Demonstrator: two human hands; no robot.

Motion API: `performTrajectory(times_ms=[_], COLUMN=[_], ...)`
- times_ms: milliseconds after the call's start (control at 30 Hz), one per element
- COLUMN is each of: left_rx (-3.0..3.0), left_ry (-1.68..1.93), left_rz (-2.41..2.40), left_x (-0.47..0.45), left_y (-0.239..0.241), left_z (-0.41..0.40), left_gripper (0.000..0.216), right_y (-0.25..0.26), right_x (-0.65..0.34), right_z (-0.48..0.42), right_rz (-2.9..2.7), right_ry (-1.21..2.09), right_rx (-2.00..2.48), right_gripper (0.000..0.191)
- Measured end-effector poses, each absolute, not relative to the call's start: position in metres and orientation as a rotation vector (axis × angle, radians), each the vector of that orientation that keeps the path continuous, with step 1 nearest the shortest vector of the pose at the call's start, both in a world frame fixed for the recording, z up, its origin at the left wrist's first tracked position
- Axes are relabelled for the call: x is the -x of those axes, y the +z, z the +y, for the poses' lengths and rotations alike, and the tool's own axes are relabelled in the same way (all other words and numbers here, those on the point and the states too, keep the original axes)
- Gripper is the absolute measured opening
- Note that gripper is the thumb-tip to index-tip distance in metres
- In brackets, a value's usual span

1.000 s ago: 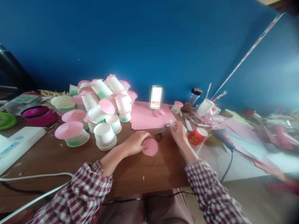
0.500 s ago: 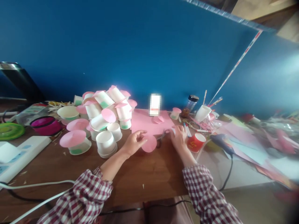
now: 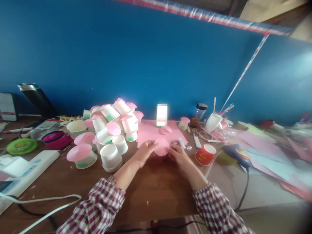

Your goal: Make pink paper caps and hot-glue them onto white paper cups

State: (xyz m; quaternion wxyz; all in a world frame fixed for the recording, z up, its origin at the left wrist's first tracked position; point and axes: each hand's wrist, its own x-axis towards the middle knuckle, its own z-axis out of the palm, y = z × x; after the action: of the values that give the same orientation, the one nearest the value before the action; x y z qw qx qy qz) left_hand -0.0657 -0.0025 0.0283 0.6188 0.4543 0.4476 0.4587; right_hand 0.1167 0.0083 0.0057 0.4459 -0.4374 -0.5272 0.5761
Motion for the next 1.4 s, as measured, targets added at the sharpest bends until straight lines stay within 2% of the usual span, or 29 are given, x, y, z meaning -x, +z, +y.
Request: performTrajectory(times_ms=[267,500,700,1400], left_rx=[-1.214,-1.268,-1.116,-0.85], left_ry=[1.007,1.133,1.097,1.058], left_rz=[1.08,1.145,1.1,1.025], left_x=[0.064,0.061,0.058,0.055], left_y=[0.008,0.003,0.003,0.005], left_z=[-0.004,-0.006,-0.008,-0.01], left_gripper=[0.028,0.029,0.024,0.028], right_y=[0.006,0.011,0.009,0.008], right_x=[-0.118,-0.116,-0.113,-0.107], right_z=[0.01,0.006,0.005,0.007], right_rz=[-1.111,-1.089,-1.113,-1.069], right_ry=[1.577,1.696,1.653,1.531], right_rx=[1.058,1.045,1.031,1.102], right_gripper=[0.032,0.029,0.027,0.036])
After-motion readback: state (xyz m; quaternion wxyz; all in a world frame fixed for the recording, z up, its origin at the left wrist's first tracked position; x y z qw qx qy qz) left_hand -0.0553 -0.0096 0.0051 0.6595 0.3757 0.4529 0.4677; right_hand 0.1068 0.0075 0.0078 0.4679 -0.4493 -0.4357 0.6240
